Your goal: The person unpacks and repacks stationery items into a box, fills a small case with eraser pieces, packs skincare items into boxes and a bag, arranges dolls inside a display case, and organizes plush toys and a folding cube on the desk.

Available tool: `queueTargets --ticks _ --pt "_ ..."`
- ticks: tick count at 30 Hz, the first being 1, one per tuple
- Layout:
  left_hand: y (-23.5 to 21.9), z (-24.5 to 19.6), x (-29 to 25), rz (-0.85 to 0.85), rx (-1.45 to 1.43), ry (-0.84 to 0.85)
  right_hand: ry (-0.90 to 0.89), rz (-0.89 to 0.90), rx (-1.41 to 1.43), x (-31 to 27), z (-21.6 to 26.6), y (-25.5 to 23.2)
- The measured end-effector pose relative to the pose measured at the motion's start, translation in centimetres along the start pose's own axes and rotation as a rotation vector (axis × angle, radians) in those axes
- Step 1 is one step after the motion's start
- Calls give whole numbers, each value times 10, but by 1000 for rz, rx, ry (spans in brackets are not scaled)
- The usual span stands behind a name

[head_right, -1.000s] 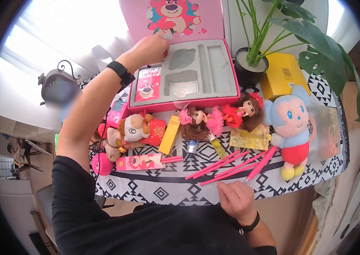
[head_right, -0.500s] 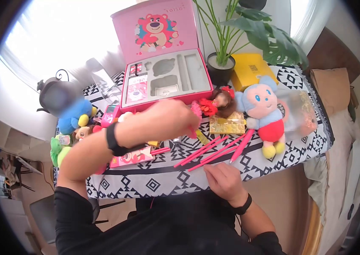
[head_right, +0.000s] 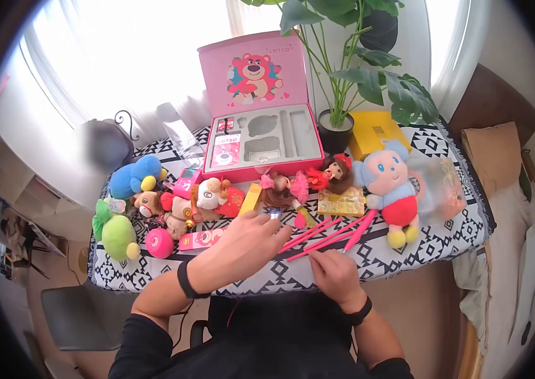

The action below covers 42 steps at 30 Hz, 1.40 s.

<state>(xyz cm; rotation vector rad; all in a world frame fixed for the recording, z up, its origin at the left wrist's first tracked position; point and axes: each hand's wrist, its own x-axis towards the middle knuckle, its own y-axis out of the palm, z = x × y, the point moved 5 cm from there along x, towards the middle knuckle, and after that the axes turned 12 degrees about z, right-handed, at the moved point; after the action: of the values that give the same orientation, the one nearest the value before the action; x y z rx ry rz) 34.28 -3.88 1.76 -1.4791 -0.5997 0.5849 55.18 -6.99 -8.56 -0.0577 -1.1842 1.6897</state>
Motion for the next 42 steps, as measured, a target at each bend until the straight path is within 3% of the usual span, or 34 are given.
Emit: queueTargets --ticks 4,8,11,18,22,24,26,29,32,36,42 --pt "8 0 -49 65 -139 -31 -10 -12 -5 0 -1 -2" --pt "16 14 -83 -3 -251 -117 -13 -10 -9 1 -1 -1" --pt "17 27 -104 -150 -343 -274 -13 -16 -24 1 0 -1" --pt "20 41 -142 -269 -337 -369 -24 -4 -47 3 3 0" --pt "-5 58 -143 -260 -271 -342 20 11 -37 3 2 1" --pt "-38 74 -127 -127 -144 -279 28 30 -34 4 3 2" --pt "-66 106 -100 -70 -24 -234 33 5 -24 5 4 1" --pt "-72 193 -39 -60 -25 -236 25 27 -25 5 1 4" --pt "-45 291 30 54 33 -388 31 17 -1 5 1 3" --pt "12 390 79 101 -66 -440 49 32 -34 4 1 1" --pt "28 414 106 313 -254 -445 73 71 -35 3 -4 2"
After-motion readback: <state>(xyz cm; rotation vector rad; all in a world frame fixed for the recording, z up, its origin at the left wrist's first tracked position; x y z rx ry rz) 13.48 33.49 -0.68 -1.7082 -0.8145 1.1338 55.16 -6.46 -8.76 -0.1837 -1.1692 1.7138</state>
